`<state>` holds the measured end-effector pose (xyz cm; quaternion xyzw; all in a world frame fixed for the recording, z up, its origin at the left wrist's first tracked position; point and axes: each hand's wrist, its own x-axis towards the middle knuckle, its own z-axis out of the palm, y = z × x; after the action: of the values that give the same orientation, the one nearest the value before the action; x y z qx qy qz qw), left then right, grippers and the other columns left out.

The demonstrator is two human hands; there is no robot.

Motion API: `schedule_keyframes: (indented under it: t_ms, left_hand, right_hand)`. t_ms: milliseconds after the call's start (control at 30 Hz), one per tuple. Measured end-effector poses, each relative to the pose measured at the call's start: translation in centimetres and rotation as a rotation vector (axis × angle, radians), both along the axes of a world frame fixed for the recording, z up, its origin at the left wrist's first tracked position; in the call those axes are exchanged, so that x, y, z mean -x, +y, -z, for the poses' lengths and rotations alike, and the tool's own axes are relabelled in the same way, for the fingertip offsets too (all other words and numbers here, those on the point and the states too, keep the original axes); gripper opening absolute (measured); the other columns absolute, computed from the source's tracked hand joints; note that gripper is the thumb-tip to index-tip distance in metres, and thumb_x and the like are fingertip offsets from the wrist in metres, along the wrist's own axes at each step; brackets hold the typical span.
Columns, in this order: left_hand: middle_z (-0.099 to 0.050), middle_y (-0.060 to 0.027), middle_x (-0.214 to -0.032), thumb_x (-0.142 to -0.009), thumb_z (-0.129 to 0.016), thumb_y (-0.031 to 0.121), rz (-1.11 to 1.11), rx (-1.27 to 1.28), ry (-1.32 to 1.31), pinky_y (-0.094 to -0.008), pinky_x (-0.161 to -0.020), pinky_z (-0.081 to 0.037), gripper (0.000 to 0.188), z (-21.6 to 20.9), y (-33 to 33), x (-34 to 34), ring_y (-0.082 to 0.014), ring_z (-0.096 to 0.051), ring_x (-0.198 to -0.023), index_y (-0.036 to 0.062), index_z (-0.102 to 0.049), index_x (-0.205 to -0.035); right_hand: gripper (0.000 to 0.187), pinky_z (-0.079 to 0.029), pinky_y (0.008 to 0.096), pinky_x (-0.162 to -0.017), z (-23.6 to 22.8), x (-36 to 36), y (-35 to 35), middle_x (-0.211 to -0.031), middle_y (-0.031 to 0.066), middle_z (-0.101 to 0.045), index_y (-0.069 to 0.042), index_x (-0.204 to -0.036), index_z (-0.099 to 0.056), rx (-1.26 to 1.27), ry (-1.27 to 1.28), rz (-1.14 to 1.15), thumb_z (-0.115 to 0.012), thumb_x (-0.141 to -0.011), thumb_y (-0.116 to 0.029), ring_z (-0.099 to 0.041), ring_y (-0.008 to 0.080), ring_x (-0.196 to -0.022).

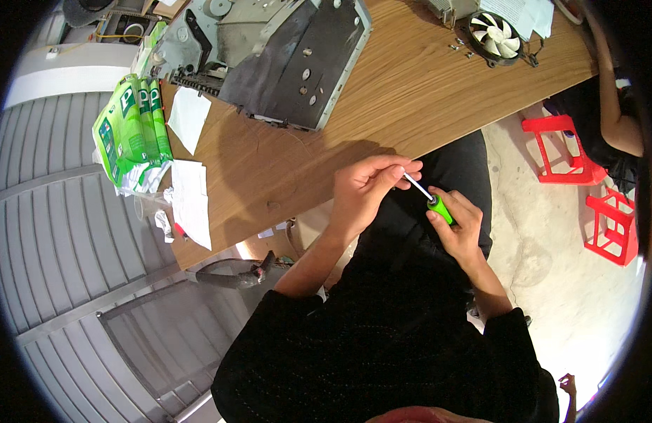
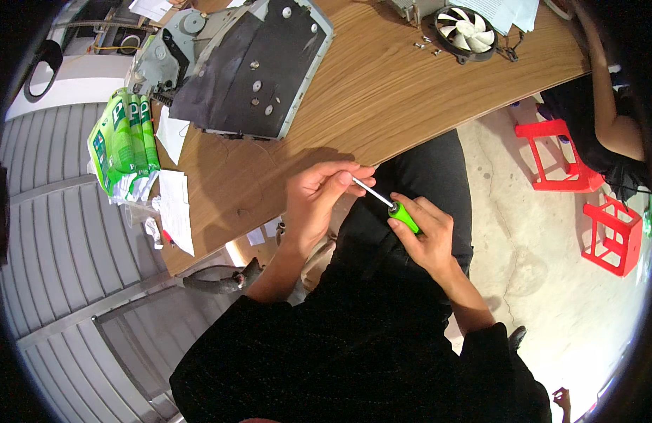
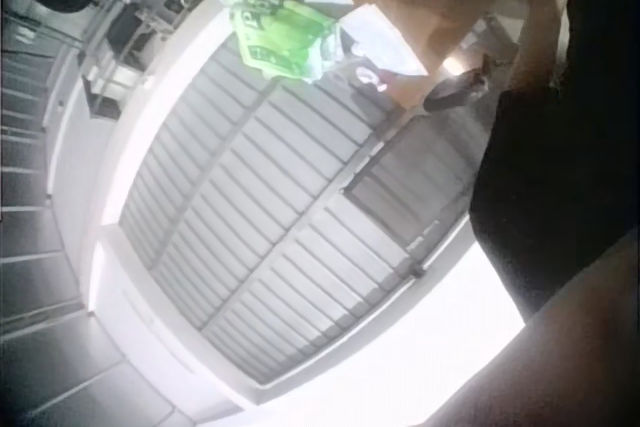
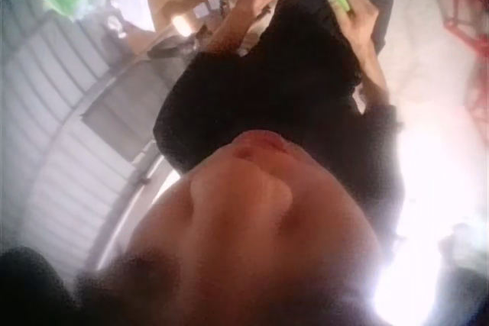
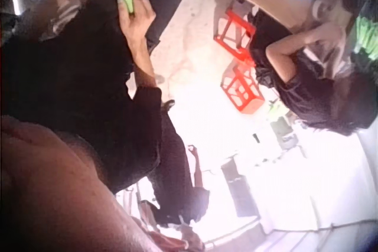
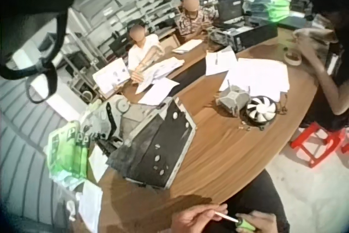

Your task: The person disassembles components of a printer using a screwdriver, removing small screws and detaching internal parts like a fan and housing units at a wooden table.

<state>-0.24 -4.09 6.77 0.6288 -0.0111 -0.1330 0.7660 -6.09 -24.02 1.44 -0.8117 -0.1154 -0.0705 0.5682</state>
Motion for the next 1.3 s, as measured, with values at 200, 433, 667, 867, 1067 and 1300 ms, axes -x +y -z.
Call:
schedule_keyframes:
  t_ms: [200, 433, 667, 867, 1067, 1300]
  left_hand:
    - [-0.070, -0.0249, -0.112, -0.104, -0.054, 0.015, -0.042, 0.047, -0.039, -0.0359, -0.084, -0.061, 0.027, -0.5, -1.0, -0.7, -0.0300, -0.072, -0.099, -0.0070, -0.062, -0.118]
    - [-0.070, -0.0231, -0.108, -0.104, -0.054, 0.012, 0.024, -0.041, -0.090, -0.0360, -0.084, -0.061, 0.027, 0.1, -0.8, -0.5, -0.0283, -0.071, -0.101, -0.0095, -0.062, -0.117]
    - [-0.071, -0.0169, -0.113, -0.099, -0.058, 0.006, -0.205, -0.574, -0.480, -0.0328, -0.090, -0.056, 0.020, -1.3, 0.9, -1.8, -0.0226, -0.069, -0.104, -0.0023, -0.066, -0.116]
    - [-0.058, -0.0210, -0.132, -0.092, -0.065, -0.002, -0.792, -0.861, -1.118, -0.0403, -0.102, -0.046, 0.036, -5.7, 5.8, -6.1, -0.0293, -0.057, -0.122, -0.0027, -0.058, -0.127]
    - [-0.056, -0.0197, -0.136, -0.092, -0.066, 0.004, -0.855, -0.986, -1.077, -0.0425, -0.110, -0.038, 0.045, -6.0, 8.4, -6.8, -0.0318, -0.050, -0.129, -0.0034, -0.053, -0.134]
    - [-0.055, -0.0150, -0.141, -0.080, -0.080, 0.022, -0.365, -1.418, -1.083, -0.0486, -0.114, -0.031, 0.058, -6.0, 14.6, -5.9, -0.0388, -0.043, -0.138, 0.0023, -0.057, -0.129]
  right_hand:
    - [0.033, -0.047, 0.0315, -0.063, -0.8, -0.4, 0.7, -0.080, 0.0124, -0.063, 0.002, -0.115, -0.069, -0.016, 0.066, 0.031, -0.075, -0.084, -0.009, -0.061, 0.0225, -0.068]
    - [0.034, -0.049, 0.0314, -0.067, -0.1, -0.7, 0.1, -0.083, 0.0132, -0.064, 0.002, -0.116, -0.068, -0.040, 0.083, 0.041, -0.074, -0.084, -0.010, -0.063, 0.0238, -0.072]
    - [0.034, -0.049, 0.0330, -0.067, 1.4, -1.2, 0.3, -0.084, 0.0142, -0.064, 0.001, -0.117, -0.067, -0.027, 0.113, 0.027, -0.073, -0.087, -0.013, -0.064, 0.0261, -0.073]
    - [0.034, -0.051, 0.0332, -0.069, 1.2, -1.5, 0.0, -0.087, 0.0151, -0.065, 0.002, -0.116, -0.068, -0.048, 0.122, 0.032, -0.073, -0.087, -0.014, -0.065, 0.0272, -0.075]
    - [0.033, -0.051, 0.0336, -0.069, 1.1, -1.5, 0.0, -0.087, 0.0152, -0.066, 0.001, -0.115, -0.068, -0.066, 0.136, 0.009, -0.074, -0.088, -0.016, -0.066, 0.0287, -0.076]
    - [0.032, -0.050, 0.0344, -0.066, 1.6, -1.3, -0.4, -0.084, 0.0146, -0.064, 0.000, -0.114, -0.068, -0.052, 0.117, 0.032, -0.074, -0.087, -0.016, -0.064, 0.0282, -0.073]
